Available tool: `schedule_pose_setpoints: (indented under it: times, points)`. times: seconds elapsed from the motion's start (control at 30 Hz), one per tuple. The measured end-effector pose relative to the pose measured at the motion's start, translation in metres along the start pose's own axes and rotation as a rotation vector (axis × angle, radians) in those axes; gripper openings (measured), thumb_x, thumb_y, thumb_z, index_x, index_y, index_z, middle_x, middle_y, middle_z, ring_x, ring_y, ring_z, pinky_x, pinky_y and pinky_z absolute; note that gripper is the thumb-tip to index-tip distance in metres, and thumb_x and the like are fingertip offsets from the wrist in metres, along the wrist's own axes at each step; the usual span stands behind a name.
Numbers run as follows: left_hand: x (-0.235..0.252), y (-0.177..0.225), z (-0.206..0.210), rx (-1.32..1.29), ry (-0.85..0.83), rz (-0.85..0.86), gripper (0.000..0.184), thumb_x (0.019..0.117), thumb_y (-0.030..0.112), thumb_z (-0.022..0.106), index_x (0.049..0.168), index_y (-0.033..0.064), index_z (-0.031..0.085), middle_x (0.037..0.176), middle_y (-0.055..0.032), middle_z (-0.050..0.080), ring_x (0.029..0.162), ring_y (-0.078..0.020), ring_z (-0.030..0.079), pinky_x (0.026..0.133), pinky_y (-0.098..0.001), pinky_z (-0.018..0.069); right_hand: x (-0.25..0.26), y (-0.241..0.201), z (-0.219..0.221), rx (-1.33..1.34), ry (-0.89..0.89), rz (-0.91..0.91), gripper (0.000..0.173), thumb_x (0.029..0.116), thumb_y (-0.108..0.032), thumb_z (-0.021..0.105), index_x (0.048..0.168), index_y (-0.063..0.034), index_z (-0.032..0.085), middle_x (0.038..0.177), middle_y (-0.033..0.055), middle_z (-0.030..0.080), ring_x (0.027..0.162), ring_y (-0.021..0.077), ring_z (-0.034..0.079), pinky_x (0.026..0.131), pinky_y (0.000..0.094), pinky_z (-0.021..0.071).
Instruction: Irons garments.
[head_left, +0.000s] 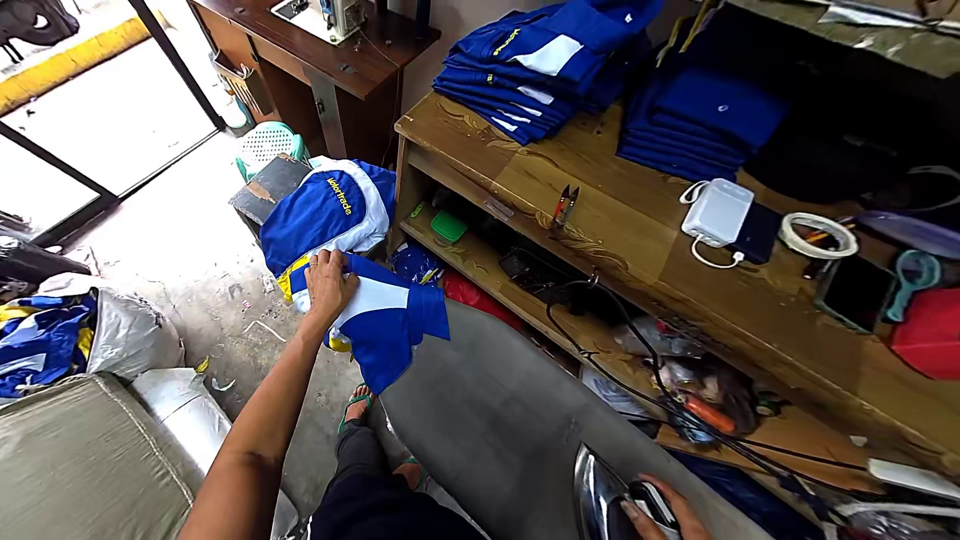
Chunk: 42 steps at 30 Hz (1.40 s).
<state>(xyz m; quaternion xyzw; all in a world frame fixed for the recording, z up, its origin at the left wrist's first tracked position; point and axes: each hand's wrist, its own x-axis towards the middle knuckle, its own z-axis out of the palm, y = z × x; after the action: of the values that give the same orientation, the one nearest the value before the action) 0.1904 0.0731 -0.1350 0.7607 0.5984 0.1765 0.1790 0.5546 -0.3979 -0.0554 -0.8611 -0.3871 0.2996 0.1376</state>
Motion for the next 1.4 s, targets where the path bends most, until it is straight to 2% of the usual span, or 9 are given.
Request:
schedule_pose_setpoints:
  times: [0.1,0.2,0.33,0.57,0.67,0.8,1.07,1.2,1.4]
  points:
    - [0.01,-0.015,0.007,0.032,-0.087,0.148,0.044,0.0918,0.028,0.063,0.133,0.012,0.066,0.148,-0.0122,0.056,0.142,-0.0373,0.045,0.113,-0.0659,0.0325,0.008,-0.059,0.01,-0.038,-0.013,-0.068,0.062,0.0998,-0.04,0.063,0.149,-0.0056,0.05,0.121,0.0271,0.068,0.102,0.0453,0.07,0.089,0.0672,0.0515]
    - [0.015,-0.032,0.011,0.037,-0.267,0.165,0.051,0.1016,0.036,0.042,0.147,0.0193,0.057,0.158,-0.0015,0.049,0.152,-0.0305,0.034,0.119,-0.0704,0.0151,0.03,-0.136,0.018,-0.076,0.002,-0.208,0.059,0.0997,-0.049,0.059,0.148,-0.0153,0.055,0.108,0.0208,0.074,0.087,0.0402,0.073,0.076,0.0641,0.055]
    - [0.02,-0.043,0.003,0.017,-0.349,0.217,0.054,0.1039,0.038,0.036,0.152,0.0206,0.051,0.16,-0.001,0.046,0.153,-0.0303,0.033,0.12,-0.0707,0.0119,0.091,-0.255,0.04,-0.088,-0.067,-0.413,0.055,0.1023,-0.056,0.05,0.148,-0.0258,0.055,0.093,0.011,0.074,0.077,0.0295,0.072,0.068,0.0537,0.0573]
    - [0.031,-0.069,-0.008,-0.017,-0.449,0.272,0.07,0.1001,0.059,0.04,0.158,0.02,0.043,0.164,-0.0012,0.04,0.156,-0.0327,0.026,0.12,-0.0722,0.0096,0.203,-0.413,0.093,-0.222,-0.332,-0.518,0.052,0.1027,-0.05,0.053,0.147,-0.0229,0.053,0.114,0.0167,0.071,0.106,0.0357,0.069,0.091,0.057,0.0525]
    - [0.037,-0.084,-0.011,-0.102,-0.493,0.286,0.076,0.0967,0.068,0.046,0.159,0.025,0.04,0.166,0.0041,0.037,0.157,-0.033,0.021,0.12,-0.0713,0.011,0.225,-0.432,0.102,-0.335,-0.338,-0.563,0.051,0.0943,-0.032,0.067,0.144,-0.028,0.056,0.112,0.017,0.072,0.102,0.0385,0.069,0.085,0.061,0.0528]
    - [0.042,-0.098,-0.003,-0.233,-0.526,0.323,0.082,0.0927,0.07,0.054,0.159,0.0236,0.04,0.166,0.004,0.037,0.158,-0.032,0.019,0.122,-0.0684,0.0133,0.254,-0.444,0.104,-0.41,-0.304,-0.579,0.052,0.09,-0.018,0.066,0.14,-0.0312,0.06,0.105,0.0147,0.073,0.096,0.037,0.07,0.077,0.0608,0.0534]
    - [0.046,-0.104,-0.003,-0.307,-0.536,0.337,0.079,0.0931,0.07,0.053,0.157,0.0245,0.044,0.164,0.0044,0.039,0.157,-0.0316,0.022,0.121,-0.0663,0.0167,0.244,-0.428,0.098,-0.379,-0.374,-0.566,0.054,0.0894,-0.018,0.067,0.142,-0.0295,0.058,0.108,0.0171,0.072,0.098,0.0395,0.07,0.082,0.0635,0.0528]
    - [0.056,-0.099,-0.002,-0.291,-0.498,0.305,0.056,0.1038,0.056,0.04,0.147,0.0239,0.058,0.154,0.0024,0.054,0.15,-0.0301,0.037,0.118,-0.0619,0.0259,0.198,-0.414,0.098,-0.413,-0.394,-0.524,0.059,0.0902,-0.018,0.065,0.146,-0.0316,0.053,0.097,0.0182,0.072,0.088,0.0419,0.07,0.073,0.062,0.0525]
    - [0.073,-0.107,0.008,-0.399,-0.461,0.199,0.062,0.0986,0.051,0.056,0.145,0.0098,0.058,0.151,-0.0159,0.053,0.141,-0.0344,0.049,0.117,-0.0559,0.0363,0.189,-0.43,0.11,-0.434,-0.328,-0.449,0.059,0.0921,-0.016,0.062,0.148,-0.0289,0.05,0.096,0.017,0.071,0.087,0.0401,0.07,0.072,0.0586,0.0528]
